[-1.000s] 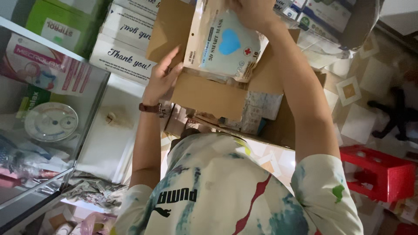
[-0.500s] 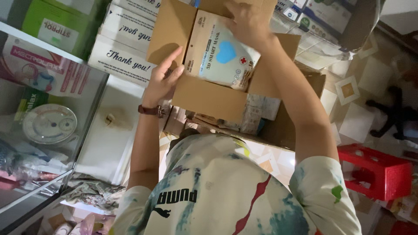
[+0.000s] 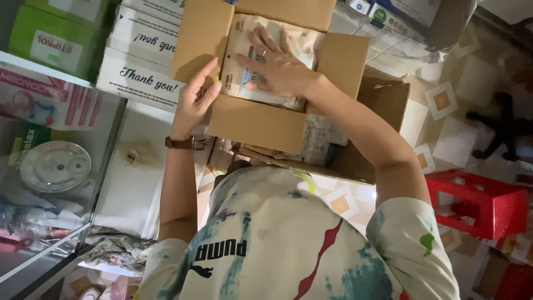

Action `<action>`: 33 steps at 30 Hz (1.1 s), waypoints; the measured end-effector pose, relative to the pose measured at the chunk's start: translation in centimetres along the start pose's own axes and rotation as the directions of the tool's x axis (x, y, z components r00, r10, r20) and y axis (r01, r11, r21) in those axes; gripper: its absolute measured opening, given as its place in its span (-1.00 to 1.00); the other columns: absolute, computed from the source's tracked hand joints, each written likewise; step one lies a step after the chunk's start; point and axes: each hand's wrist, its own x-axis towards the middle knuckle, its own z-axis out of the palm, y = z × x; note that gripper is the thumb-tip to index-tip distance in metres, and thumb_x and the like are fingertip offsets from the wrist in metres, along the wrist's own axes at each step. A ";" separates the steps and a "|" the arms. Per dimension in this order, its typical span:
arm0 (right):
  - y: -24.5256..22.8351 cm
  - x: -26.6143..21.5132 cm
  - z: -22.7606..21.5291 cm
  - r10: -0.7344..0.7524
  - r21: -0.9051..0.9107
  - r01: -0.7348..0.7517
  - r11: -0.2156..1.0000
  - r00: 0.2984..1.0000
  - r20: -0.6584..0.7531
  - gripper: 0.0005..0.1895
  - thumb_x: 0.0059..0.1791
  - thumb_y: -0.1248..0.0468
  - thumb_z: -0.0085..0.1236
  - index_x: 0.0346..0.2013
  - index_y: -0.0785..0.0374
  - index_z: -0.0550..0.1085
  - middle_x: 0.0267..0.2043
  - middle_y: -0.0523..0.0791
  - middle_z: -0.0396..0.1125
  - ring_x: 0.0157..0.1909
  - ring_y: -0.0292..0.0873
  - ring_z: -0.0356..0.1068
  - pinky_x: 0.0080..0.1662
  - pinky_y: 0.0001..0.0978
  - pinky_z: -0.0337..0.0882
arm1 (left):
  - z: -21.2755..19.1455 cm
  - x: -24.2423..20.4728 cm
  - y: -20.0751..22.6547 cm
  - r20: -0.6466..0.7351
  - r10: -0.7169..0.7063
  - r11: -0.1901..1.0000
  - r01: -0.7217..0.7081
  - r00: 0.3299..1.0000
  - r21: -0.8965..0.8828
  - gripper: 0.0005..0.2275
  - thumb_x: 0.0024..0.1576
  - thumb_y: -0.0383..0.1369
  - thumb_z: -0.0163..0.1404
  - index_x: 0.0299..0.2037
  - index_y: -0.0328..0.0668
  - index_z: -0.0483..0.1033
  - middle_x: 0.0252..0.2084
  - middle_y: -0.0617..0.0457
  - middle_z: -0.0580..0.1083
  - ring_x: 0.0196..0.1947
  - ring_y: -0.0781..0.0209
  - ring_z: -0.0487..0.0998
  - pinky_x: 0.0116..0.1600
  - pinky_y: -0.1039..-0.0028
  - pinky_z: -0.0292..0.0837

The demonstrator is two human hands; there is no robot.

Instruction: The person packs multiple individually wrapped face masks from a large cardboard box into smaller shipping boxes. They place the masks inside, close the flaps, and repeat the process with another box.

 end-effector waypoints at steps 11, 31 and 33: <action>7.4 -15.3 2.3 0.799 0.854 0.072 0.516 0.320 -0.509 -0.39 0.19 0.10 0.05 0.45 0.38 0.22 0.44 0.14 0.18 0.46 0.06 0.20 0.44 -0.09 0.26 | 0.0 0.4 -1.9 -0.091 -0.044 0.981 0.060 0.995 0.183 -0.57 0.33 -0.32 0.07 0.40 -0.20 0.35 0.23 -0.11 0.51 0.22 0.14 0.51 0.33 0.37 0.40; 0.8 -12.4 7.9 0.402 0.638 -0.004 0.770 0.779 -0.482 -0.41 0.03 0.32 0.18 0.39 0.11 0.37 0.62 0.15 -0.20 0.57 0.17 0.10 0.39 -0.10 0.36 | 2.4 0.9 3.9 0.442 0.196 0.772 -0.415 0.876 0.481 -0.20 0.22 0.18 0.05 0.57 -0.02 0.04 0.51 -0.07 0.31 0.55 -0.02 0.25 0.59 -0.31 -0.36; 1.2 -12.5 7.6 0.424 0.686 -0.033 0.727 0.807 -0.410 -0.43 0.05 0.33 0.15 0.38 0.08 0.36 0.58 0.13 -0.05 0.49 0.11 0.23 0.34 -0.14 0.41 | 2.1 0.9 4.5 0.475 0.147 0.736 -0.416 0.868 0.533 -0.12 0.04 0.23 0.12 0.52 0.01 0.12 0.49 -0.03 0.27 0.54 0.02 0.19 0.52 -0.38 -0.41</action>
